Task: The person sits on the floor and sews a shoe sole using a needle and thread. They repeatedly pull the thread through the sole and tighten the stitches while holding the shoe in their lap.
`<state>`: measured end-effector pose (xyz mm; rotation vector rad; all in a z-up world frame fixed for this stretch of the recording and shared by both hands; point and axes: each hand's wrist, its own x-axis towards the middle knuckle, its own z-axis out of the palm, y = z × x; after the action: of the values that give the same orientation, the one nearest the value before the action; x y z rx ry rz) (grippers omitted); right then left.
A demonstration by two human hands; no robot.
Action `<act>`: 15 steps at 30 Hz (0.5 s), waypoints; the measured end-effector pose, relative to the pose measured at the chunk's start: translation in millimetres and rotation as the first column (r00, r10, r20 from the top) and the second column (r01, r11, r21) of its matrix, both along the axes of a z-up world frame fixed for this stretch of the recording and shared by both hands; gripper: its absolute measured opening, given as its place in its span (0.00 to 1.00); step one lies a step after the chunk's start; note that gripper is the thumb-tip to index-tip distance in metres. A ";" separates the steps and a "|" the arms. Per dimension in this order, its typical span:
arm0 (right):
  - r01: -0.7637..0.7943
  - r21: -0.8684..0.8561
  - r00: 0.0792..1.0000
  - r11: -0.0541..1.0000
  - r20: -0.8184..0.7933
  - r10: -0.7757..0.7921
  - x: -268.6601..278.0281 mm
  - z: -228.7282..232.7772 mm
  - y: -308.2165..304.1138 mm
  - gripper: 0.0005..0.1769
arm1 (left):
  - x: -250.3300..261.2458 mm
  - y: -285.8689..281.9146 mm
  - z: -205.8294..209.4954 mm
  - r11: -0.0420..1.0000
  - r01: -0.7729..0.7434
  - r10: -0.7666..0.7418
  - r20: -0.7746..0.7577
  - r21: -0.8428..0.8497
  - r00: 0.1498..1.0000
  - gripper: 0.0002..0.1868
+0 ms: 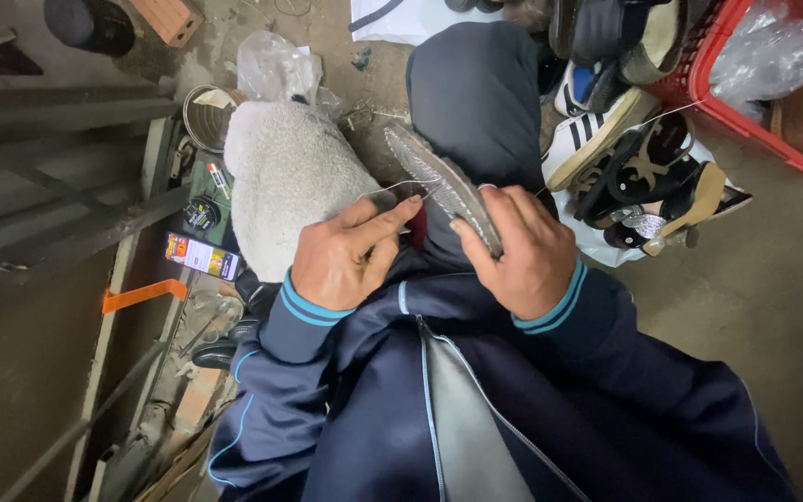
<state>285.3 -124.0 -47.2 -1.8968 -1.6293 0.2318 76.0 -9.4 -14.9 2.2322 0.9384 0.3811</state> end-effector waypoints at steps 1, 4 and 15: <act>0.000 -0.001 1.000 1.000 -0.001 0.000 -2.5 2.6 -0.6 0.17 | 1.1 -0.5 -3.0 1.000 0.000 0.000 -0.001 -0.001 1.000 0.17; -0.012 -0.006 0.996 1.000 0.086 0.013 -10.4 9.4 -1.0 0.17 | 5.2 1.6 -11.2 1.000 0.002 -0.003 0.029 0.030 1.000 0.16; -0.062 0.040 0.997 0.997 0.044 0.060 -23.4 10.1 -6.9 0.20 | 5.6 -9.0 -18.8 0.998 -0.062 0.061 0.080 0.017 0.995 0.14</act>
<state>261.8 -131.0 -37.2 -1.8346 -1.7097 0.1821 81.6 -18.4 -33.7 2.1929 0.9668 0.5056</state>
